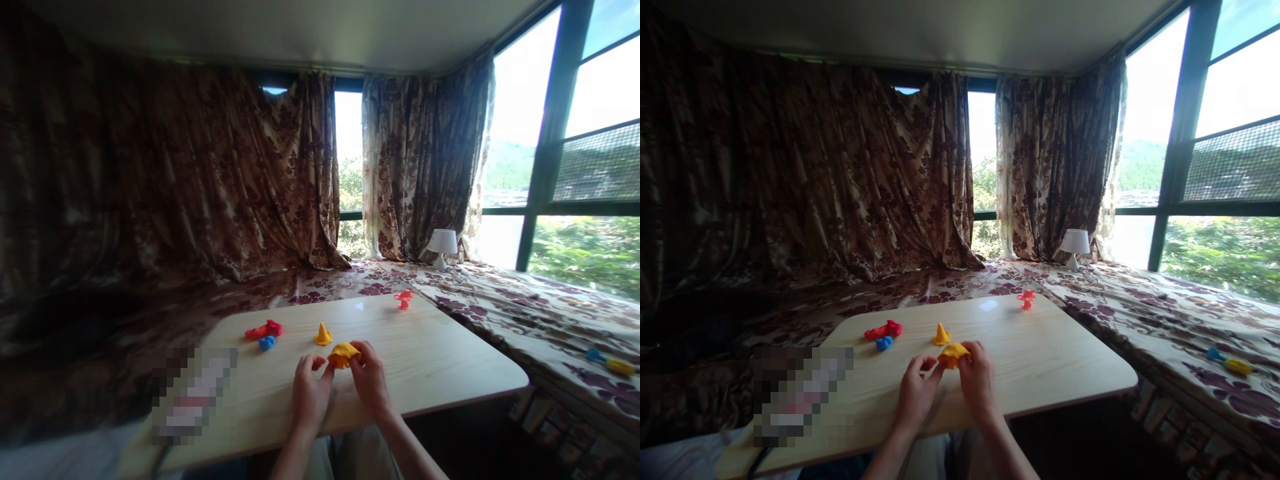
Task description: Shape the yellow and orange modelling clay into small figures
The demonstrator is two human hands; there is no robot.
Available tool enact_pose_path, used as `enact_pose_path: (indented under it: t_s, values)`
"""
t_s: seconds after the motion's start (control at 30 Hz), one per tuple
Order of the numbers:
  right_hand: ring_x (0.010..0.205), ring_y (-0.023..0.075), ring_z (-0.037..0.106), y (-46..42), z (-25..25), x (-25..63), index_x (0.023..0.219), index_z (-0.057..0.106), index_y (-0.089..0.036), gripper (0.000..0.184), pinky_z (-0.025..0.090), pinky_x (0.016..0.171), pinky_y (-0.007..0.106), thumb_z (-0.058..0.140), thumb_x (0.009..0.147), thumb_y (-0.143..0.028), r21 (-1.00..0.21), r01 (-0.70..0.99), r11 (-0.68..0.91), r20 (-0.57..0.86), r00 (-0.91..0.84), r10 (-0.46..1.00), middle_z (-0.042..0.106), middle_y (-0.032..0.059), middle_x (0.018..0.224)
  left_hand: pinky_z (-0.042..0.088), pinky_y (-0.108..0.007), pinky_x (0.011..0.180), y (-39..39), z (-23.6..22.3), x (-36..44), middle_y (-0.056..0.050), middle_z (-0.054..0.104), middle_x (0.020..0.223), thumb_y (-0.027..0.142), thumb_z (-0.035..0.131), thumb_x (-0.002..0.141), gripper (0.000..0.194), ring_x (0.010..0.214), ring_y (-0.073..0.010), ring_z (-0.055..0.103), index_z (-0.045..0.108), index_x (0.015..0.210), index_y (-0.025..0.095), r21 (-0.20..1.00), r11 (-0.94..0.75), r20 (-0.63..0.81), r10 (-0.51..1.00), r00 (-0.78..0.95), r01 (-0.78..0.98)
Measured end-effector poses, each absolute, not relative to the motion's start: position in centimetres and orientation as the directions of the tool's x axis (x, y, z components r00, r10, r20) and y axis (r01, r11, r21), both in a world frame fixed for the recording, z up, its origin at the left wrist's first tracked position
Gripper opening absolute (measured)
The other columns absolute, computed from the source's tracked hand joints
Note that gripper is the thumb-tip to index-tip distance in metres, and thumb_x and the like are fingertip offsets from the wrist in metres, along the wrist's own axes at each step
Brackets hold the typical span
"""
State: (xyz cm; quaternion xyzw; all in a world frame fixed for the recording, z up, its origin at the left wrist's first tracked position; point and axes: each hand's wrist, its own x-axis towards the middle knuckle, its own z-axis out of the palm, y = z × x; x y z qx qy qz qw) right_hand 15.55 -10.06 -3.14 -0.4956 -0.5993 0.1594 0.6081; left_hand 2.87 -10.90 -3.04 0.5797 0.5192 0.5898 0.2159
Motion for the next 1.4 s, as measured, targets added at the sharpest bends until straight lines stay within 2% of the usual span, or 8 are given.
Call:
enact_pose_path:
  t_s: [0.1,0.37,0.53,0.67,0.73,0.87,1.17,1.4]
  values:
    - [0.069,0.0178,0.059,-9.5,-3.6,15.7,0.083,0.054,-0.019,0.013,0.045,0.064,0.028,0.045,0.074,-0.018,-0.813,0.375,0.446,0.560,0.290,0.776,0.062,0.0026,0.077,0.042,-0.029,0.060,-11.6,-2.3,3.3,-0.003,0.060,0.057,0.042,0.056,0.074,0.032,0.059,-0.0185,0.056,0.059,0.052,0.019,0.863,-0.388,0.446,0.886,-0.129,0.323]
    - [0.067,0.0148,0.053,-10.8,-2.9,14.8,0.076,0.050,-0.021,0.016,0.043,0.062,0.025,0.050,0.065,-0.009,-0.725,0.427,0.541,0.645,0.146,0.750,0.055,-0.0012,0.075,0.044,-0.030,0.072,-12.2,-1.3,3.1,-0.010,0.070,0.088,0.047,0.048,0.080,0.041,0.083,-0.0219,0.061,0.068,0.094,0.013,0.949,-0.242,0.231,0.970,-0.075,-0.201]
    - [0.095,0.0182,0.053,-12.1,-1.9,14.4,0.095,0.053,-0.022,0.041,0.043,0.079,0.029,0.044,0.061,-0.001,-0.593,0.387,0.706,0.716,-0.147,0.682,0.054,0.0040,0.104,0.045,-0.028,0.074,-11.5,-1.7,2.3,-0.007,0.070,0.090,0.040,0.059,0.075,0.032,0.083,-0.0178,0.061,0.067,0.093,0.015,0.790,-0.117,0.101,0.993,-0.060,-0.601]
    - [0.087,0.0180,0.056,-11.7,-1.9,14.9,0.095,0.055,-0.020,0.028,0.046,0.073,0.029,0.045,0.071,-0.009,-0.750,0.271,0.604,0.612,-0.063,0.788,0.056,0.0058,0.103,0.047,-0.026,0.072,-11.4,-1.7,2.0,-0.004,0.070,0.082,0.027,0.070,0.066,0.021,0.077,-0.0154,0.061,0.069,0.083,0.014,0.714,-0.097,0.095,0.995,-0.042,-0.693]
    - [0.081,0.0188,0.058,-11.2,-2.1,15.1,0.091,0.056,-0.018,0.015,0.047,0.069,0.030,0.047,0.079,-0.022,-0.844,0.200,0.498,0.510,0.010,0.860,0.059,0.0063,0.093,0.047,-0.026,0.071,-11.6,-1.8,1.9,-0.004,0.070,0.081,0.024,0.069,0.067,0.018,0.075,-0.0155,0.062,0.069,0.081,0.014,0.702,-0.060,0.090,0.996,0.005,-0.710]
    - [0.079,0.0208,0.060,-10.7,-2.3,15.3,0.090,0.059,-0.016,0.025,0.048,0.069,0.031,0.055,0.079,-0.039,-0.904,0.035,0.426,0.425,-0.013,0.905,0.063,0.0060,0.085,0.048,-0.026,0.070,-11.7,-1.8,1.9,-0.005,0.070,0.082,0.021,0.065,0.071,0.014,0.076,-0.0158,0.063,0.068,0.082,0.013,0.690,0.024,0.084,0.990,0.112,-0.724]
    - [0.083,0.0227,0.063,-11.4,-1.4,15.3,0.097,0.064,-0.017,0.039,0.048,0.073,0.033,0.070,0.068,-0.042,-0.925,-0.271,0.266,0.300,-0.089,0.950,0.069,0.0051,0.085,0.048,-0.031,0.077,-11.7,-1.7,2.2,-0.008,0.070,0.088,0.026,0.066,0.071,0.019,0.085,-0.0207,0.064,0.068,0.086,0.013,0.728,0.000,0.114,0.986,0.121,-0.686]
    - [0.079,0.0212,0.063,-10.7,-2.1,15.6,0.113,0.055,-0.017,0.059,0.048,0.072,0.034,0.076,0.061,-0.037,-0.863,-0.398,0.309,0.286,0.119,0.951,0.067,0.0046,0.084,0.043,-0.032,0.088,-11.2,-1.8,2.5,-0.008,0.067,0.102,0.033,0.069,0.067,0.029,0.100,-0.0226,0.058,0.069,0.092,0.018,0.922,-0.326,0.275,0.931,-0.239,-0.210]
